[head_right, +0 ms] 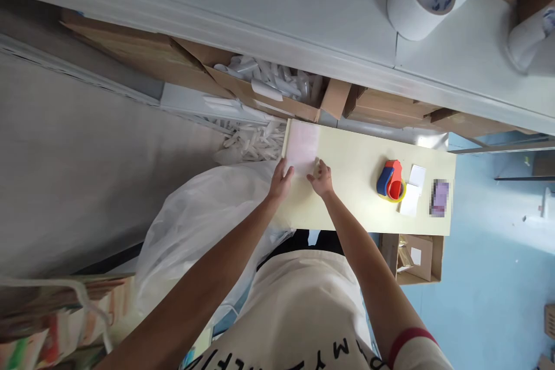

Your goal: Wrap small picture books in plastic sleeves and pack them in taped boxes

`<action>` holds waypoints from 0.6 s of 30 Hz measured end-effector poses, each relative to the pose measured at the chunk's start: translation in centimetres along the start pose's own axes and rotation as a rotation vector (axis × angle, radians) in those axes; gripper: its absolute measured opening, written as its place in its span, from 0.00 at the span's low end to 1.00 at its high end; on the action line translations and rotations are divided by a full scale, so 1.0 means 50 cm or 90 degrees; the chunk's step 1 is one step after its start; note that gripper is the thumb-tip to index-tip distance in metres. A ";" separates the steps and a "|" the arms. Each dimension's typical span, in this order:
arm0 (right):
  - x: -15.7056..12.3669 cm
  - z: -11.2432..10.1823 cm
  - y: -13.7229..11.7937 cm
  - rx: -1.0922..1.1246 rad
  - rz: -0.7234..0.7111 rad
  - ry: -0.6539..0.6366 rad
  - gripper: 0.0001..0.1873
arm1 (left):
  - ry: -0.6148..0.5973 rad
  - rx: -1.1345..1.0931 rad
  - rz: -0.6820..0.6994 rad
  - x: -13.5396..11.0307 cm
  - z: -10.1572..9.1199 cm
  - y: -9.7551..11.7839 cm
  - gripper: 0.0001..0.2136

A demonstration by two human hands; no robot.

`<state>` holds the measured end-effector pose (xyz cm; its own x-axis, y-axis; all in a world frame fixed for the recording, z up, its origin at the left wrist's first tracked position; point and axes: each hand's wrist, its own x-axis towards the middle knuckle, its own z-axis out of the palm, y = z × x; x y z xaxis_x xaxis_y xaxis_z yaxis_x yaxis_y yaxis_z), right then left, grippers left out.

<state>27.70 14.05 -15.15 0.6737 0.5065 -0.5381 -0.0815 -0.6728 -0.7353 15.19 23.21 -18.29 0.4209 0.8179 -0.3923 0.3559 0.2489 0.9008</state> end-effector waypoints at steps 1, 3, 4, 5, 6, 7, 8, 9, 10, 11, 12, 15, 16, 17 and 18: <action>-0.014 -0.010 0.007 0.004 0.012 -0.001 0.44 | 0.002 -0.002 -0.006 -0.014 -0.001 0.002 0.32; -0.046 -0.033 0.024 0.024 0.035 -0.016 0.43 | 0.006 -0.002 -0.025 -0.043 -0.004 0.004 0.31; -0.063 -0.046 0.033 0.039 0.046 -0.024 0.42 | 0.008 0.000 -0.036 -0.058 -0.005 0.005 0.30; -0.079 -0.060 0.042 0.054 0.058 -0.029 0.42 | 0.012 0.003 -0.046 -0.072 -0.005 0.005 0.29; -0.095 -0.075 0.052 0.066 0.071 -0.028 0.41 | 0.017 0.006 -0.054 -0.086 -0.005 0.005 0.29; -0.110 -0.090 0.062 0.076 0.086 -0.019 0.40 | 0.024 0.010 -0.062 -0.100 -0.005 0.004 0.28; -0.124 -0.106 0.071 0.082 0.099 -0.011 0.39 | 0.031 0.015 -0.068 -0.112 -0.004 0.005 0.27; -0.136 -0.121 0.079 0.087 0.112 -0.006 0.38 | 0.037 0.020 -0.074 -0.124 -0.003 0.005 0.27; -0.148 -0.136 0.087 0.090 0.119 -0.005 0.36 | 0.042 0.023 -0.080 -0.136 -0.002 0.007 0.27; -0.159 -0.150 0.094 0.093 0.121 -0.011 0.35 | 0.046 0.022 -0.085 -0.148 -0.001 0.009 0.26; -0.169 -0.164 0.101 0.096 0.117 -0.022 0.33 | 0.047 0.016 -0.087 -0.161 0.001 0.012 0.26; -0.193 -0.204 0.119 0.103 0.095 -0.073 0.29 | 0.036 -0.010 -0.080 -0.205 0.012 0.028 0.24; -0.200 -0.217 0.126 0.106 0.084 -0.096 0.28 | 0.035 -0.016 -0.074 -0.223 0.018 0.034 0.24; -0.206 -0.229 0.132 0.112 0.071 -0.121 0.27 | 0.036 -0.019 -0.066 -0.243 0.026 0.040 0.24; -0.211 -0.242 0.138 0.117 0.058 -0.145 0.26 | 0.039 -0.020 -0.060 -0.264 0.036 0.044 0.25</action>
<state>28.92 -2.46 -9.58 0.4772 0.5709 -0.6681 -0.2798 -0.6220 -0.7313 11.92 12.04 -11.44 0.3340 0.8203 -0.4644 0.3647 0.3418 0.8661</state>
